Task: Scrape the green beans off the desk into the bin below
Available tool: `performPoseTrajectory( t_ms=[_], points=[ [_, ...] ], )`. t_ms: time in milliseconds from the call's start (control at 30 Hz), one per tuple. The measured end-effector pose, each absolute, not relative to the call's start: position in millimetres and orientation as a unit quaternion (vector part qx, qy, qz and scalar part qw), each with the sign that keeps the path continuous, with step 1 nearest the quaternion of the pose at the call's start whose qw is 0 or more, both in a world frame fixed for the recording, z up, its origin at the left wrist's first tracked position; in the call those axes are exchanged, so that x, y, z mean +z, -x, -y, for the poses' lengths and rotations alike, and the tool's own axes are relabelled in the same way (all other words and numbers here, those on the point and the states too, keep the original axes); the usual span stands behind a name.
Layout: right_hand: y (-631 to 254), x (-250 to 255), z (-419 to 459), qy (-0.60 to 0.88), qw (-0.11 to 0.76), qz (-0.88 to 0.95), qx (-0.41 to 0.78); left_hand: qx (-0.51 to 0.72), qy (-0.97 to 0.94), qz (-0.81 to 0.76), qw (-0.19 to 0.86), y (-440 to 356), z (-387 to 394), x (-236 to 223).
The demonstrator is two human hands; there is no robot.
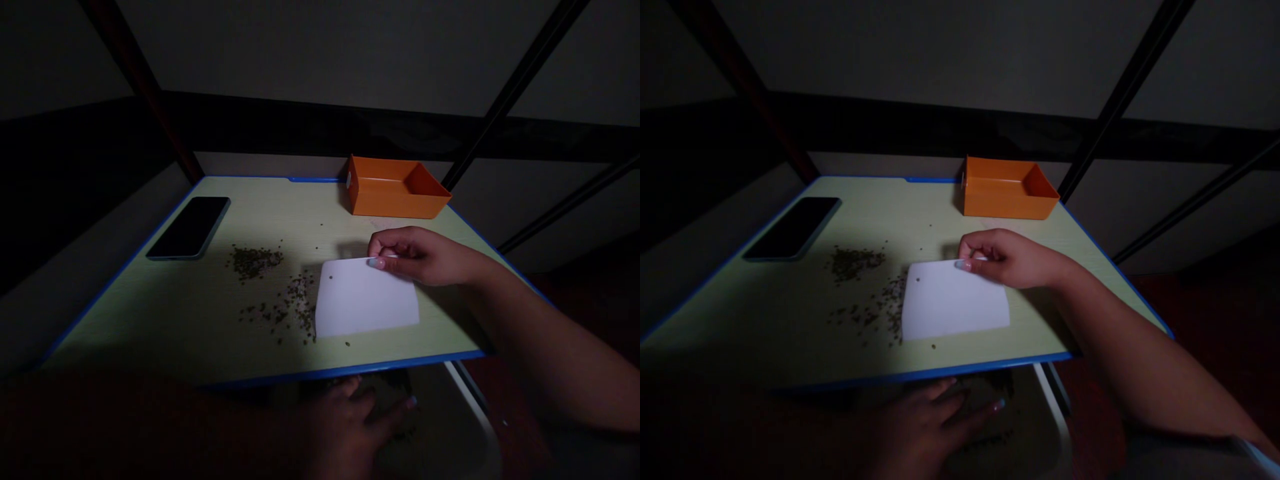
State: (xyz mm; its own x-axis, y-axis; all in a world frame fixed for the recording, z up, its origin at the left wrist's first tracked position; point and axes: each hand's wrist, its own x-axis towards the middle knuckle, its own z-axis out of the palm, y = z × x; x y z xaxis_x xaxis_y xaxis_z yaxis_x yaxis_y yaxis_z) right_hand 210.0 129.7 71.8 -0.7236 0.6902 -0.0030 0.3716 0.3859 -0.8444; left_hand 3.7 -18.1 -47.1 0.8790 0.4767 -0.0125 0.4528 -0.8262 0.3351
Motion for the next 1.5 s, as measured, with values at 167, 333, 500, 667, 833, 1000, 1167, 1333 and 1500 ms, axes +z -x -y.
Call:
performPoseTrajectory(
  t_ms=[167, 333, 500, 667, 833, 1000, 1167, 1333, 1500],
  points=[
    [-211.1, 69.4, -134.9, 0.347, 0.191, 0.815, 0.423, 0.032, -0.958, -0.238, 0.159, -3.3, 18.3, -42.1],
    [-211.4, 68.6, -135.7, 0.353, 0.200, 0.813, 0.419, 0.023, -0.955, -0.237, 0.176, -3.2, 17.1, -40.1],
    [-210.9, 70.1, -133.0, 0.344, 0.198, 0.805, 0.440, 0.013, -0.950, -0.247, 0.192, -3.3, 15.8, -34.8],
    [-208.6, 69.4, -131.7, 0.349, 0.195, 0.808, 0.433, 0.023, -0.949, -0.231, 0.215, -1.9, 16.0, -36.4],
    [-207.1, 69.1, -129.1, 0.345, 0.193, 0.807, 0.439, 0.025, -0.946, -0.240, 0.216, -2.3, 17.1, -37.1],
    [-207.5, 69.1, -128.7, 0.340, 0.187, 0.806, 0.448, 0.026, -0.945, -0.233, 0.228, -0.1, 16.4, -36.6],
    [-208.2, 68.0, -131.0, 0.336, 0.181, 0.807, 0.450, 0.045, -0.943, -0.236, 0.231, -2.0, 17.9, -41.9],
    [-208.9, 68.5, -131.0, 0.340, 0.189, 0.805, 0.448, 0.064, -0.937, -0.242, 0.242, -7.4, 18.0, -46.5],
    [-208.1, 68.6, -130.1, 0.331, 0.189, 0.807, 0.452, 0.045, -0.946, -0.247, 0.203, -3.7, 20.4, -42.8]
  ],
)
